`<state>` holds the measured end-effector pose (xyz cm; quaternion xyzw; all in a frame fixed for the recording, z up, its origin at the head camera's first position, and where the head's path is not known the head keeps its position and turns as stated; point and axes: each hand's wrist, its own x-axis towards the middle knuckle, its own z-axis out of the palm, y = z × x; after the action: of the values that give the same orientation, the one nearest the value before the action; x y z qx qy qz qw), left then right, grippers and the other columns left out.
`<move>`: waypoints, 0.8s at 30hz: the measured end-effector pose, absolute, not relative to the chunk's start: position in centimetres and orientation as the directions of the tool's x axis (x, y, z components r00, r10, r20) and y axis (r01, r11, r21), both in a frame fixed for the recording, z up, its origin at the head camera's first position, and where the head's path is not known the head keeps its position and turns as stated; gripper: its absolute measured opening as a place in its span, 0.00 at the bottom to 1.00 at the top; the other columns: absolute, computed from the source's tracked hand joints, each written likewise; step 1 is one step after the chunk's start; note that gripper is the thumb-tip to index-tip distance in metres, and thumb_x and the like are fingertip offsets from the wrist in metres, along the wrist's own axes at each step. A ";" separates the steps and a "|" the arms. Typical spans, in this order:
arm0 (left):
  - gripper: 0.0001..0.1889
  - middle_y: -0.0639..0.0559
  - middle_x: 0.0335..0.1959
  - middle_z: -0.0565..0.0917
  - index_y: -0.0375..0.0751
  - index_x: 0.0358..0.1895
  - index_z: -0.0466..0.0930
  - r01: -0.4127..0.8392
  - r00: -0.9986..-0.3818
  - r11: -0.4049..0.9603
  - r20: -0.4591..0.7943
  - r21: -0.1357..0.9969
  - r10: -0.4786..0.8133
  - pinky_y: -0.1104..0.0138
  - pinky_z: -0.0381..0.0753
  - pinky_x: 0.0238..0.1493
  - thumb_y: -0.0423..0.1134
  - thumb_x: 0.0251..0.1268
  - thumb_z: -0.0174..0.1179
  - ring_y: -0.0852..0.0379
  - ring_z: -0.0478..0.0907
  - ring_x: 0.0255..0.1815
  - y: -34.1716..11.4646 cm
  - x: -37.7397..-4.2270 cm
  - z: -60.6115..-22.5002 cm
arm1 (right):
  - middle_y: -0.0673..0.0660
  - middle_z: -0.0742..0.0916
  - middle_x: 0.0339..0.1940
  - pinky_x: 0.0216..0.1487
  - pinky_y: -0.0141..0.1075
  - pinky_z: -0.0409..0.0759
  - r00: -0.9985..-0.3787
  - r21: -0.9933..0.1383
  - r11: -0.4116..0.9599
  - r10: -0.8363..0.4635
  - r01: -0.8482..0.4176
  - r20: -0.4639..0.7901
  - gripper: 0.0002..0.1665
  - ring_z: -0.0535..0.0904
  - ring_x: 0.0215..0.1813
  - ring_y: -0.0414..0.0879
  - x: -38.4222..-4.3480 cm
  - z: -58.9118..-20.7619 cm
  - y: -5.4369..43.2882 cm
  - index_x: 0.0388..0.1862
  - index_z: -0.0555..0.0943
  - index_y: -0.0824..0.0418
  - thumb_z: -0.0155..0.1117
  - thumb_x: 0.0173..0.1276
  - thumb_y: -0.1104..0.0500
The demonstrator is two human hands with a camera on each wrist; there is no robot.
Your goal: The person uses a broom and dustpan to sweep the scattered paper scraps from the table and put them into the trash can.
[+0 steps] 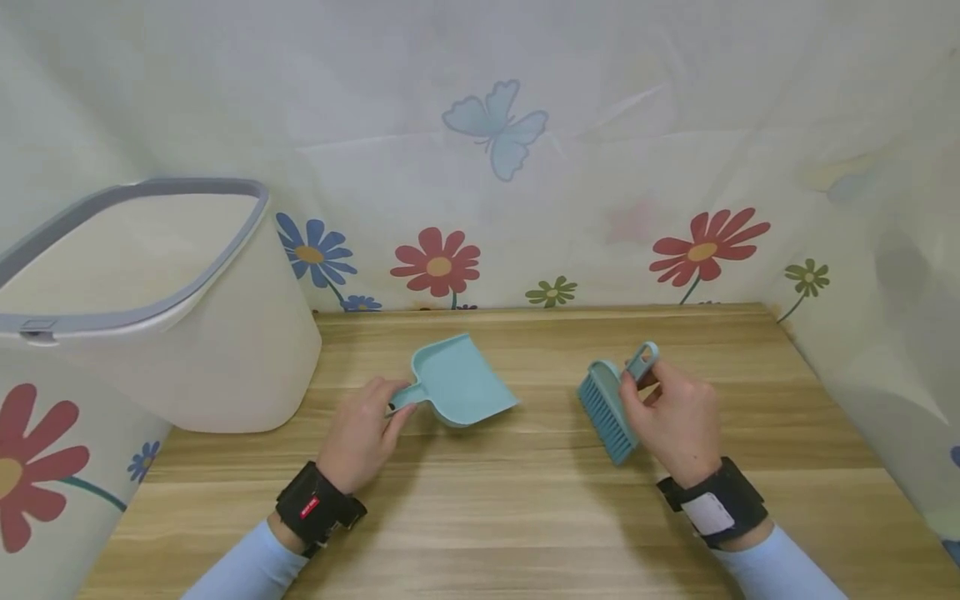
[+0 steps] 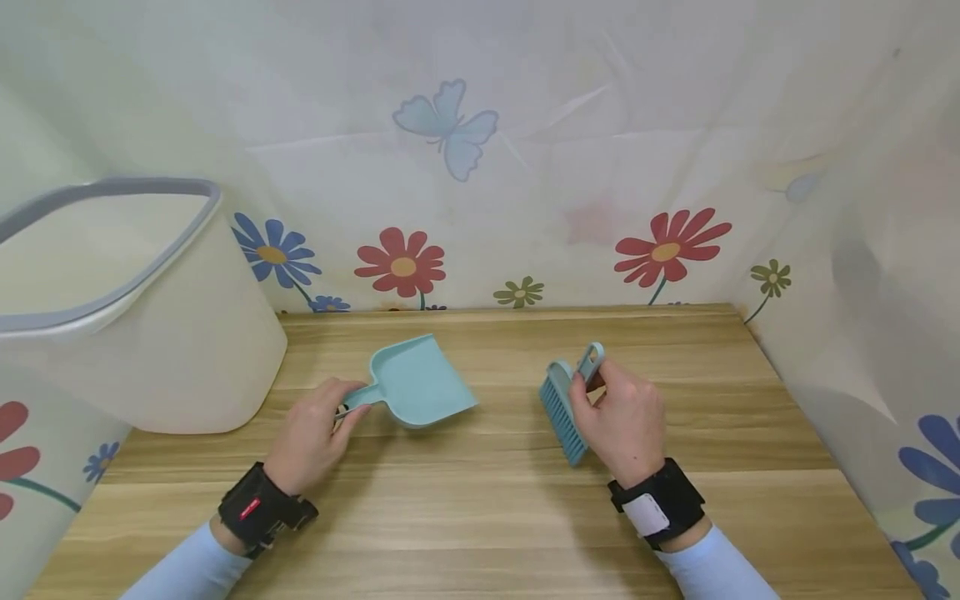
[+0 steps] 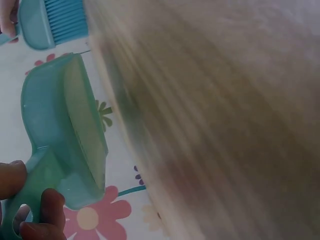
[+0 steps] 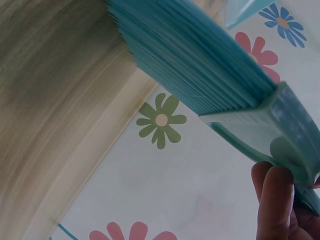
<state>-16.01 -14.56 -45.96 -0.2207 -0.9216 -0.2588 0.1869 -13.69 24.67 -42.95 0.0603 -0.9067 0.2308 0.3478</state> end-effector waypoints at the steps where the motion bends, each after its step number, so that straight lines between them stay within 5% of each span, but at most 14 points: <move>1: 0.15 0.50 0.40 0.84 0.38 0.56 0.84 0.498 -0.838 0.772 0.447 0.395 0.312 0.66 0.76 0.35 0.40 0.71 0.68 0.59 0.76 0.35 -14.5 -16.1 -46.2 | 0.62 0.89 0.25 0.20 0.31 0.71 -0.752 -0.381 0.884 0.052 -0.272 0.658 0.08 0.76 0.17 0.44 -13.7 -42.9 24.6 0.35 0.84 0.67 0.72 0.64 0.62; 8: 0.17 0.51 0.42 0.84 0.38 0.59 0.83 0.467 -0.870 0.766 0.383 0.441 0.310 0.66 0.77 0.35 0.42 0.73 0.66 0.60 0.76 0.35 -14.2 -16.0 -47.0 | 0.61 0.89 0.24 0.20 0.30 0.71 -0.749 -0.388 0.878 0.054 -0.280 0.661 0.07 0.79 0.18 0.45 -13.8 -42.9 24.5 0.36 0.85 0.67 0.72 0.64 0.62; 15: 0.19 0.44 0.53 0.87 0.37 0.61 0.82 0.408 -0.910 0.760 0.297 0.506 0.290 0.55 0.84 0.50 0.41 0.73 0.66 0.50 0.85 0.52 -14.1 -16.0 -47.0 | 0.61 0.90 0.25 0.21 0.32 0.73 -0.746 -0.381 0.876 0.037 -0.295 0.665 0.07 0.79 0.18 0.45 -13.8 -42.8 24.4 0.35 0.84 0.66 0.72 0.64 0.62; 24: 0.21 0.50 0.49 0.88 0.38 0.62 0.82 0.310 -0.942 0.735 0.087 0.603 0.326 0.59 0.82 0.50 0.43 0.71 0.68 0.58 0.83 0.46 -13.5 -15.5 -47.5 | 0.59 0.87 0.25 0.22 0.33 0.70 -0.723 -0.362 0.875 0.021 -0.320 0.690 0.06 0.75 0.21 0.44 -13.7 -42.8 24.2 0.34 0.83 0.64 0.73 0.62 0.64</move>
<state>-15.51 -13.53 -47.45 -0.1706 -0.9314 -0.3214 -0.0123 -13.70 24.25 -42.78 0.0833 -0.8980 0.2352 0.3625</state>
